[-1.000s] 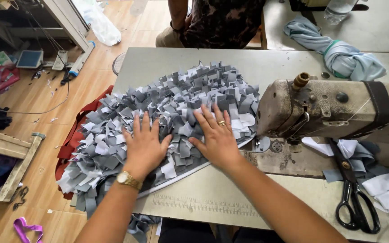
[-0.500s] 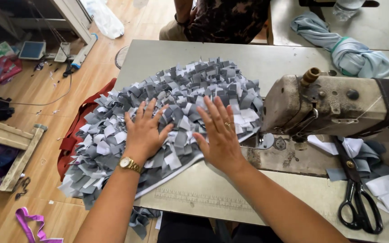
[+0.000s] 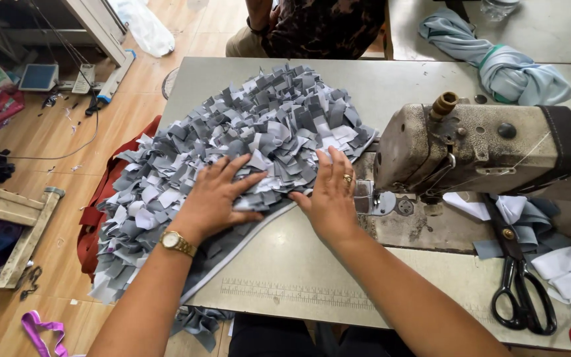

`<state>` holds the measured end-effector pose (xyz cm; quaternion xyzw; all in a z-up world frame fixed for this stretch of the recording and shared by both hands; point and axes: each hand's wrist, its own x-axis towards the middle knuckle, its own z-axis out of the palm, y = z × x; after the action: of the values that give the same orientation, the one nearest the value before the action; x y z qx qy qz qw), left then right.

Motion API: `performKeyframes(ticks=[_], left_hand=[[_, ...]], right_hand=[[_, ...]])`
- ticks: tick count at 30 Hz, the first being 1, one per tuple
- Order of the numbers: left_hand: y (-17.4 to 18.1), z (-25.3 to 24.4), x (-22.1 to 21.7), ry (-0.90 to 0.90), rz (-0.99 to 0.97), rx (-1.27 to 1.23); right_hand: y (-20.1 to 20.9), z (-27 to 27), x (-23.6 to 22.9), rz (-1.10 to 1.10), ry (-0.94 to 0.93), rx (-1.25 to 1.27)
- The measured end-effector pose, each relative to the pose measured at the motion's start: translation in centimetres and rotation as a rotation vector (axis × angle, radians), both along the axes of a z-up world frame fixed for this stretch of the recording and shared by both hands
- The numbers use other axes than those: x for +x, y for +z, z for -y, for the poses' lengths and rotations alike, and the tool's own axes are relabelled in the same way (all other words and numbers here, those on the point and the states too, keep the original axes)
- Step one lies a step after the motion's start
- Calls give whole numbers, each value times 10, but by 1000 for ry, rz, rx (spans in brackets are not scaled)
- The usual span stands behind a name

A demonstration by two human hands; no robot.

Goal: Cutting fabric strips and sewing them onto a base mat using an industrial sewing machine

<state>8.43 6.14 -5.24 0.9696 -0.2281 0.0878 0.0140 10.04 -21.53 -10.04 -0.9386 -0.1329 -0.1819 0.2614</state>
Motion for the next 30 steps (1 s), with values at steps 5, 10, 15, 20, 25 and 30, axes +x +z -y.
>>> performKeyframes(ticks=[5,10,15,20,25,30], left_hand=[[-27,-16,28,-26,126,-143],[-36,-19,44,42,89,-247],[-32,-20,54,188,-69,-418],[-3,9,43,326,-71,-277],[-8,50,33,481,-37,-80],[26,78,19,337,-364,-145]], right_hand=[[-13,0,5,76,5,-52],[8,-20,-22,258,545,-181],[7,-24,-27,139,638,-209],[30,-16,-31,14,470,-244],[18,-5,-20,-85,370,-260],[22,26,-30,-88,410,-427]])
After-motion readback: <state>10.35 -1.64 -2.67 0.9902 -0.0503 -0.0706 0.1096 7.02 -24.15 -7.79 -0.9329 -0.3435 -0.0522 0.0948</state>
